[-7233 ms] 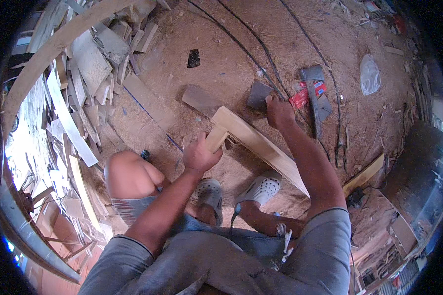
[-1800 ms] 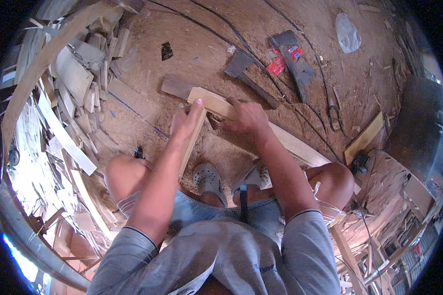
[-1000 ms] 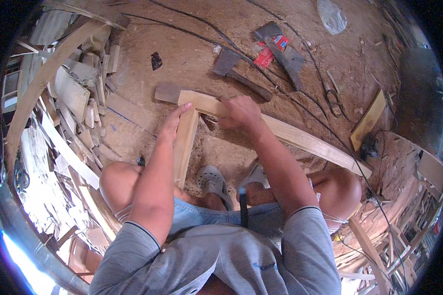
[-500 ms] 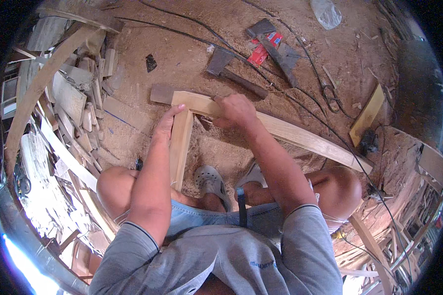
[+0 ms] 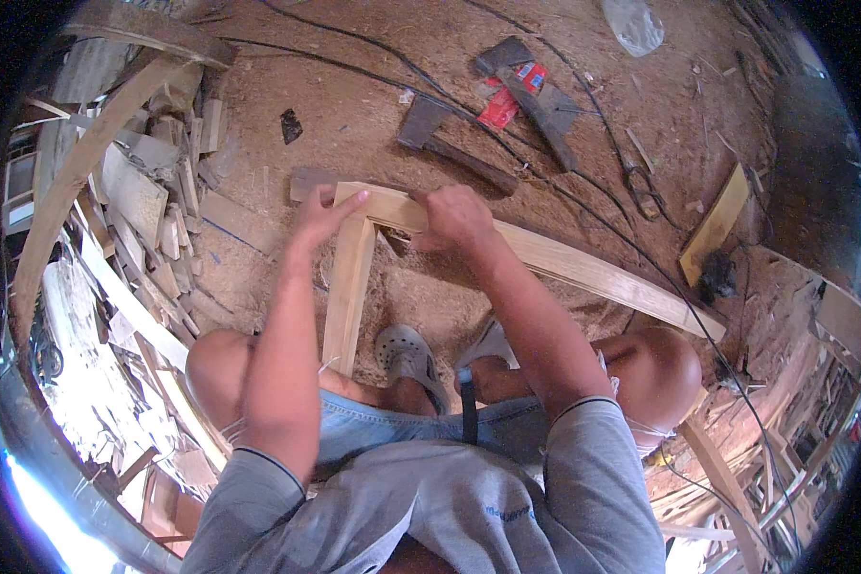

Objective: The person assembles a wooden frame by hammering nails into wooden pieces using a hatchet and fitting wooden boards together by hand.

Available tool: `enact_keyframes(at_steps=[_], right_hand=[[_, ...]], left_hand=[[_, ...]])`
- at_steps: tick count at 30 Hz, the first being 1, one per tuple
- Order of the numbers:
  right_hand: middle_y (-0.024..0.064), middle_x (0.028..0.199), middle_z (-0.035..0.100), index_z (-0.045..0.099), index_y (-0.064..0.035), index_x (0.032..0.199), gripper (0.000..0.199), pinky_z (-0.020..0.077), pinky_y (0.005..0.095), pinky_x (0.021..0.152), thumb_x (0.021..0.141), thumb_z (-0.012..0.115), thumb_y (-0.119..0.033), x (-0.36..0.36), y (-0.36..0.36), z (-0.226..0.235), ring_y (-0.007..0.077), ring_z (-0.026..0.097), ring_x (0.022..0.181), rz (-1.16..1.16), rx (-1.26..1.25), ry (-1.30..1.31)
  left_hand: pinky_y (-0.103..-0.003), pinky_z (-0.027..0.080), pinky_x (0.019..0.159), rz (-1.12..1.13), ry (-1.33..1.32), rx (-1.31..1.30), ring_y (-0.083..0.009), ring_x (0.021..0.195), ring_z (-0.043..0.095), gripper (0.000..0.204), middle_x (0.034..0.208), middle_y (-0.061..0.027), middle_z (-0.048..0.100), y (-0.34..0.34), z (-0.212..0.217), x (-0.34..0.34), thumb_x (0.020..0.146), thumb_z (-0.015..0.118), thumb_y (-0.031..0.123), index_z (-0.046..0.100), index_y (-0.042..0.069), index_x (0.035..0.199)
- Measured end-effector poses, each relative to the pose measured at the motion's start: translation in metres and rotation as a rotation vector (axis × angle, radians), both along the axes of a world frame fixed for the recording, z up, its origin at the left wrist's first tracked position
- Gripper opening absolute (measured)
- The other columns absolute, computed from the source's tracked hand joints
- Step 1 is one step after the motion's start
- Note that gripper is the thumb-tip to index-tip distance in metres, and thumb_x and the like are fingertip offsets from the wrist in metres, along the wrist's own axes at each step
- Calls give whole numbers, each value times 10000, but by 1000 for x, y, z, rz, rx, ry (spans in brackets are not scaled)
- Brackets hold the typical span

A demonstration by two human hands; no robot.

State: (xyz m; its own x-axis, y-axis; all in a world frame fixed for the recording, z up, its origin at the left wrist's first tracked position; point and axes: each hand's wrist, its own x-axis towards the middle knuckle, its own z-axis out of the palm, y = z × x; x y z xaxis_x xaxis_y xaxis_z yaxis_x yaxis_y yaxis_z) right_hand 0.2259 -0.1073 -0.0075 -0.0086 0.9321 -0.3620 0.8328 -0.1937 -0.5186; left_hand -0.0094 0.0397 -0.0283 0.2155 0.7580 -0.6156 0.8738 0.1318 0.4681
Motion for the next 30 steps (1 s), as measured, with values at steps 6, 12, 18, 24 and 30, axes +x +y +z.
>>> enact_keyframes(at_steps=[6,12,18,24,30], right_hand=[[226,995,766,728,-83,1237,621,582,518,930,690,818,-364,-2,6,8,429,735,985,-8,-87,-33],[198,1051,741,714,-64,1189,429,592,533,902,844,776,-311,-56,-28,0,418,738,967,-40,722,87],[207,1176,740,715,-78,1265,422,608,530,886,943,695,-350,-126,-52,-79,406,742,1043,-219,-157,180],[228,1076,769,699,-186,1324,449,610,562,850,973,646,-460,-137,-42,-117,415,754,996,-395,-466,137],[170,1018,789,737,-176,1255,420,612,550,832,973,647,-475,-129,-59,-100,417,757,944,-487,-433,86]], left_hand=[[-374,555,975,-562,192,84,-264,1124,697,1039,1224,-170,730,120,117,1,767,895,657,565,-38,1465],[-362,505,1061,-473,-8,-420,-221,1210,617,950,1339,-168,645,83,120,-108,822,939,446,508,-40,1515],[-452,475,1102,32,-399,-727,-264,1291,586,905,1416,-141,612,-108,50,-189,838,914,193,425,19,1579],[-449,461,1134,-33,-540,-425,-277,1301,596,977,1407,-168,621,-151,10,-169,746,957,163,441,0,1559],[-422,412,1170,-147,-503,-350,-247,1371,521,1121,1443,-133,573,-150,-7,-168,694,952,104,335,65,1629]])
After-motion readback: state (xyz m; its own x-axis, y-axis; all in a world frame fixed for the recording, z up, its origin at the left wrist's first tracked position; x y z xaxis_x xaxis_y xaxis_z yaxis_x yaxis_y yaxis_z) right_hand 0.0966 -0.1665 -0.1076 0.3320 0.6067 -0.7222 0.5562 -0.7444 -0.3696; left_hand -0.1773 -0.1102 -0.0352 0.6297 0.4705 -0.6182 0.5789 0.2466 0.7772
